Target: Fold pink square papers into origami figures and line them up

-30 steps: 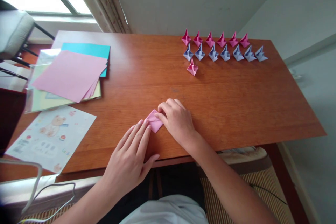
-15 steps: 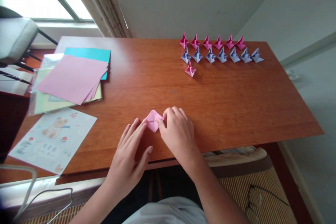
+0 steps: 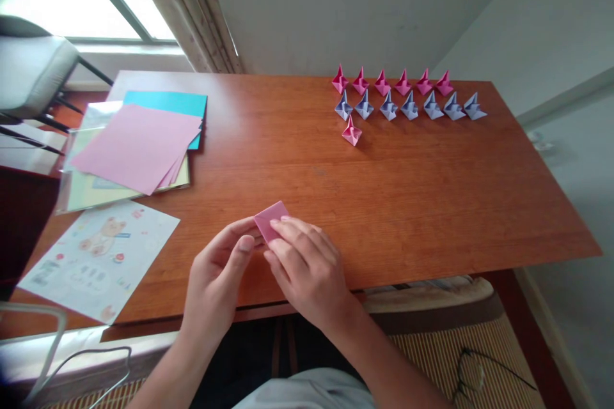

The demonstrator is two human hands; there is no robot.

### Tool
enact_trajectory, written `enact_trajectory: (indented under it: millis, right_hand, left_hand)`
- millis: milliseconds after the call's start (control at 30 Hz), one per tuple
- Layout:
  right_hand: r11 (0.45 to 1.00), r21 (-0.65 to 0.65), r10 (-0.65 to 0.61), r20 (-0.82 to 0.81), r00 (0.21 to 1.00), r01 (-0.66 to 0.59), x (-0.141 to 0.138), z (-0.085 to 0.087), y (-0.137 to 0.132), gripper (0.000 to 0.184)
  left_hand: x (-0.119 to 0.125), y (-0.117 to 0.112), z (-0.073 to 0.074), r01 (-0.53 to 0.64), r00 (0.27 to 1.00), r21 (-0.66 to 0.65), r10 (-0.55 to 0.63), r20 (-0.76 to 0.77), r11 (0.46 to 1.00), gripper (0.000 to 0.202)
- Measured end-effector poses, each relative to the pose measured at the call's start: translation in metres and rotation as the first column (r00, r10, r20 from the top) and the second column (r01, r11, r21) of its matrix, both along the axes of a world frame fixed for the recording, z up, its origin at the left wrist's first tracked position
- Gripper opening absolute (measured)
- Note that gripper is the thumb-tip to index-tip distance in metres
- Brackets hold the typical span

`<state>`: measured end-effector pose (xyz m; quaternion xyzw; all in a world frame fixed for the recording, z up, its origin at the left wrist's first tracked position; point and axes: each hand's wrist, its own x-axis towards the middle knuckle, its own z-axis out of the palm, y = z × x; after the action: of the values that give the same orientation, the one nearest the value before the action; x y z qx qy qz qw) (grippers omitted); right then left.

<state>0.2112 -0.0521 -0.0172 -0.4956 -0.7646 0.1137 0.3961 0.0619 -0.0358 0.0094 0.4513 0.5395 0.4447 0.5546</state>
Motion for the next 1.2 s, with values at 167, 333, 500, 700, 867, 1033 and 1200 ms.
enact_trajectory:
  millis: [167, 333, 500, 700, 867, 1033, 1200]
  right_hand:
    - [0.986, 0.002, 0.167, 0.085, 0.982, -0.168, 0.015, 0.000, -0.005, 0.033]
    - [0.975, 0.004, 0.217, 0.143, 0.966, -0.220, 0.042, -0.003, 0.005, 0.044]
    - [0.958, 0.045, 0.260, 0.275, 0.926, -0.283, 0.059, -0.014, 0.021, 0.035]
    - [0.934, 0.058, 0.321, 0.297, 0.899, -0.352, 0.064, -0.013, 0.030, 0.028]
    - [0.939, 0.000, 0.322, 0.354, 0.878, -0.344, 0.061, -0.009, 0.031, 0.029]
    - [0.944, -0.018, 0.312, 0.379, 0.871, -0.330, 0.059, -0.009, 0.031, 0.028]
    - [0.944, -0.041, 0.319, 0.372, 0.872, -0.328, 0.059, -0.009, 0.033, 0.021]
  left_hand:
    - [-0.005, 0.014, -0.010, 0.006, 1.000, -0.039, -0.005, 0.020, 0.999, 0.023]
    - [-0.011, 0.029, -0.017, 0.189, 0.971, 0.009, -0.186, -0.153, 0.982, 0.020]
    - [-0.006, 0.038, -0.019, 0.399, 0.817, 0.073, -0.318, -0.480, 0.914, 0.013]
    - [0.000, 0.042, -0.019, 0.540, 0.479, 0.197, -0.107, -0.872, 0.818, 0.020]
    - [-0.012, 0.034, -0.018, 0.651, 0.398, 0.347, 0.085, -0.913, 0.676, 0.026]
    - [-0.024, 0.018, -0.023, 0.788, 0.368, 0.330, 0.032, -0.929, 0.520, 0.032]
    - [-0.024, 0.014, -0.028, 0.793, 0.355, 0.345, 0.079, -0.932, 0.502, 0.022]
